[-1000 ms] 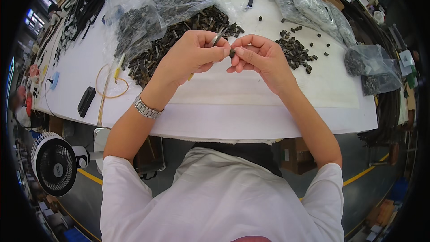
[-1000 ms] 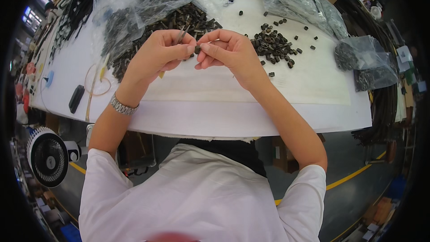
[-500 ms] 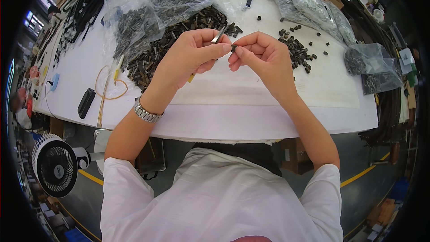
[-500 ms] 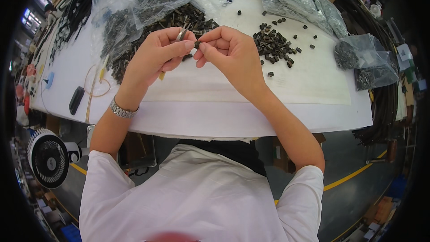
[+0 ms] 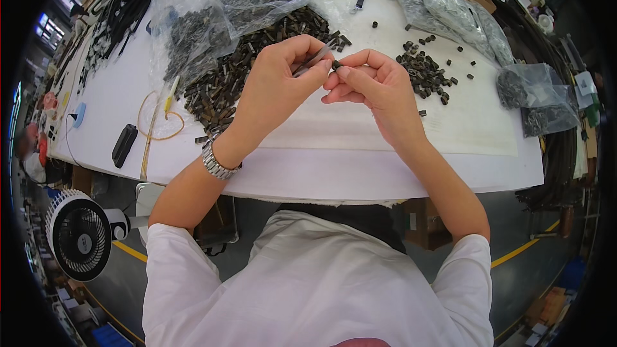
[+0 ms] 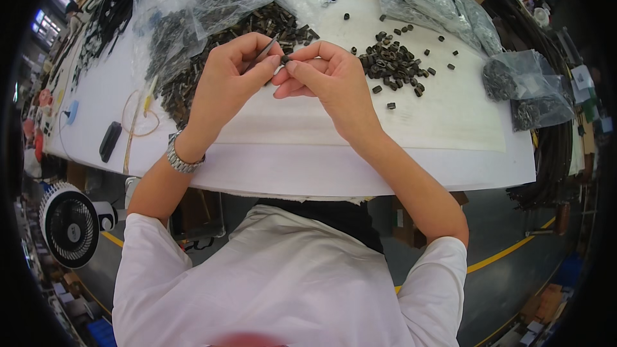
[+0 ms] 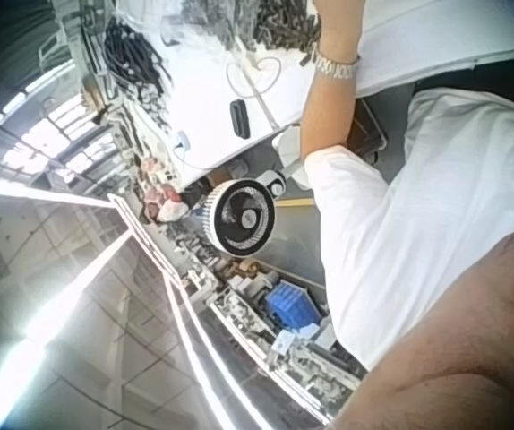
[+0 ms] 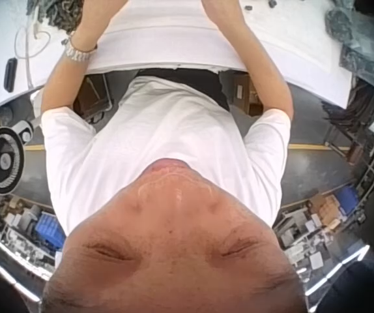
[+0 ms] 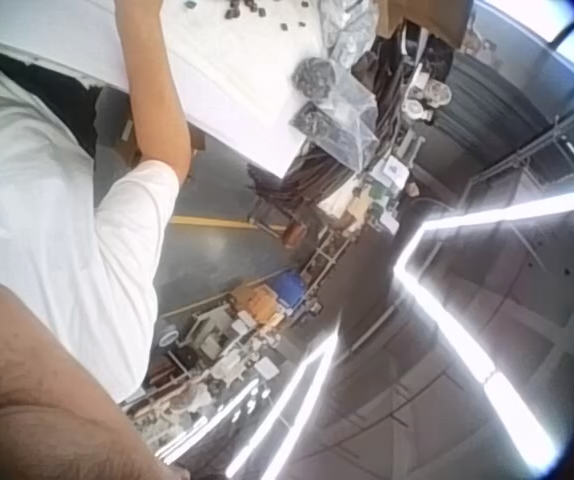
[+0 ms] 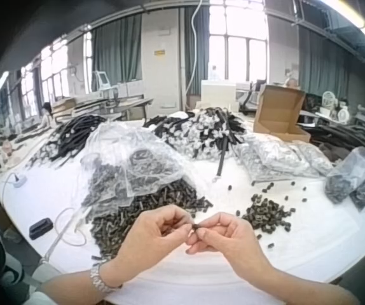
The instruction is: Assembling small black cylindrical components using a pair of tweezers at a workshop table.
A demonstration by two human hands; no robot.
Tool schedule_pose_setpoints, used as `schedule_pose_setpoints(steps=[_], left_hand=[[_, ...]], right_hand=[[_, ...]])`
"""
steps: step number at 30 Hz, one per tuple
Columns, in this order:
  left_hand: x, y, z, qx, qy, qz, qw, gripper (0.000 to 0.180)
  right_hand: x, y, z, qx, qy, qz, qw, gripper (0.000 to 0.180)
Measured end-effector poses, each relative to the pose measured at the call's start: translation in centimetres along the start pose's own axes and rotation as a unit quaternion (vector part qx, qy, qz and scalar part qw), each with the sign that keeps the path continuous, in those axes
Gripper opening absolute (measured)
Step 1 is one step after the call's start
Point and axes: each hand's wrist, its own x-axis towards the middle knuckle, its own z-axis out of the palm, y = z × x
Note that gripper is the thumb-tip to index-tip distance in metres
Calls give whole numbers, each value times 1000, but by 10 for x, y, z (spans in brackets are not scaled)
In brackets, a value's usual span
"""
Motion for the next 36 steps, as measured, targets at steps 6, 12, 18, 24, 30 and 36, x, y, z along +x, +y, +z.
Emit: schedule_pose_setpoints(steps=[6, 12, 18, 24, 30, 36], left_hand=[[-1, 6, 0, -43, -4, -2, 999, 22], [-4, 5, 0, -11, 3, -16, 1000, 21], [-1, -2, 2, -12, 17, 2, 1000, 19], [-4, 1, 5, 57, 33, 20, 998, 14], [1, 6, -7, 102, -25, 29, 994, 13], [6, 7, -19, -68, -114, -73, 989, 10]], right_hand=[[-1, 2, 1, 16, 6, -22, 1000, 16], [-4, 4, 11, -38, 25, -66, 997, 13], [-3, 4, 12, -72, 22, -79, 994, 11], [0, -1, 11, -42, 11, -7, 999, 12], [15, 0, -21, 65, -91, 92, 989, 12], [13, 4, -19, 176, -127, 135, 967, 11]])
